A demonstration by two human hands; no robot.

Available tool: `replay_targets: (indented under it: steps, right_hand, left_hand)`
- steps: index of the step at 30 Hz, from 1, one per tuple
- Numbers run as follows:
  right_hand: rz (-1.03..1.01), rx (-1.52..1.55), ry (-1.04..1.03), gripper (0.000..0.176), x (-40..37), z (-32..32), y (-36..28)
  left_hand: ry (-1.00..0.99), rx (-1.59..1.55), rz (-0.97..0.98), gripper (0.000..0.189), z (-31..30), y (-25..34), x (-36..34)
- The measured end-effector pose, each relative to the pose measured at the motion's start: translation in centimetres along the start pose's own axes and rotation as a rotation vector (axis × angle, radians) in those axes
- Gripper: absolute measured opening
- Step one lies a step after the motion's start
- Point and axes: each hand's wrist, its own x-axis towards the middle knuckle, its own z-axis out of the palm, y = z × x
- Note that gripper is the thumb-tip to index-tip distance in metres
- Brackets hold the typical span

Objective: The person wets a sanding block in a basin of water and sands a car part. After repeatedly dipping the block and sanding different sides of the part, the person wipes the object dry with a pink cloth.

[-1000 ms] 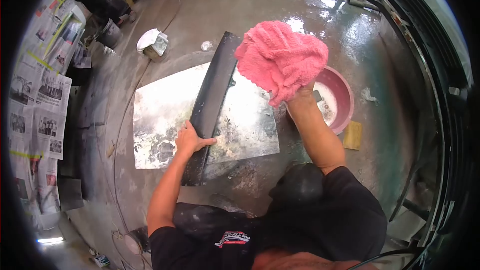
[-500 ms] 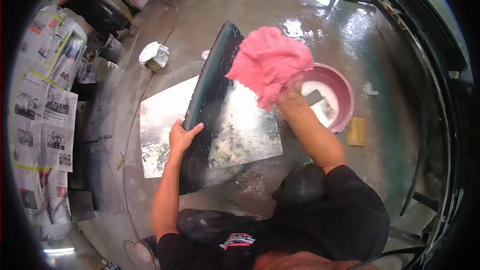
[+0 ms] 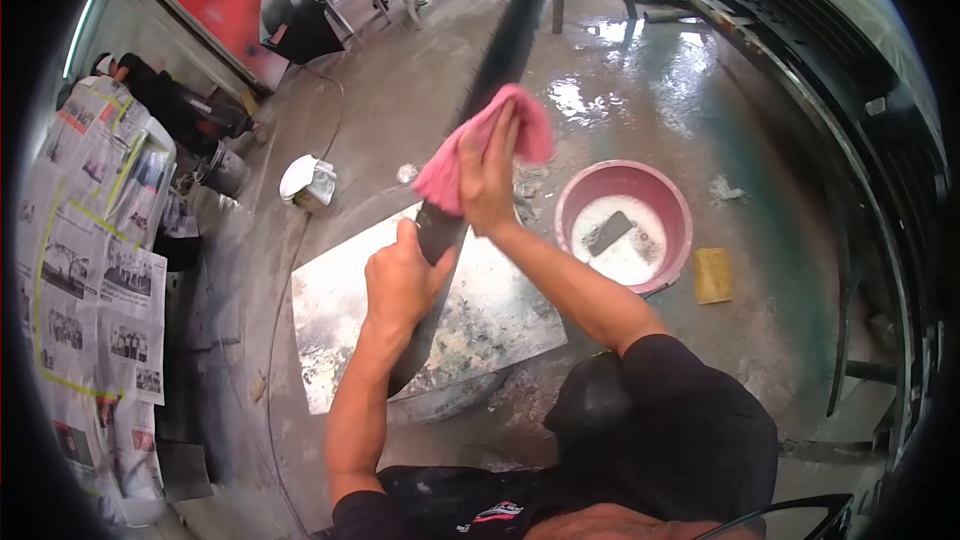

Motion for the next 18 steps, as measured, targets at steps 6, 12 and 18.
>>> replay_targets:
  steps: [6, 12, 18]
  right_hand:
    - [-0.141, -0.071, 0.144, 0.095, 10.9, -5.4, -1.2]
    - [-0.102, 0.279, 0.132, 0.075, 20.1, -10.8, -3.9]
    - [-0.198, 0.242, 0.094, 0.028, 20.2, -9.9, -5.3]
  left_hand:
    - [-0.064, 0.120, 0.161, 0.039, 0.4, -1.1, -5.8]
    - [0.019, 0.131, 0.242, 0.037, -2.6, -2.8, -10.3]
    - [0.115, 0.144, 0.205, 0.038, -3.1, -5.0, -11.0]
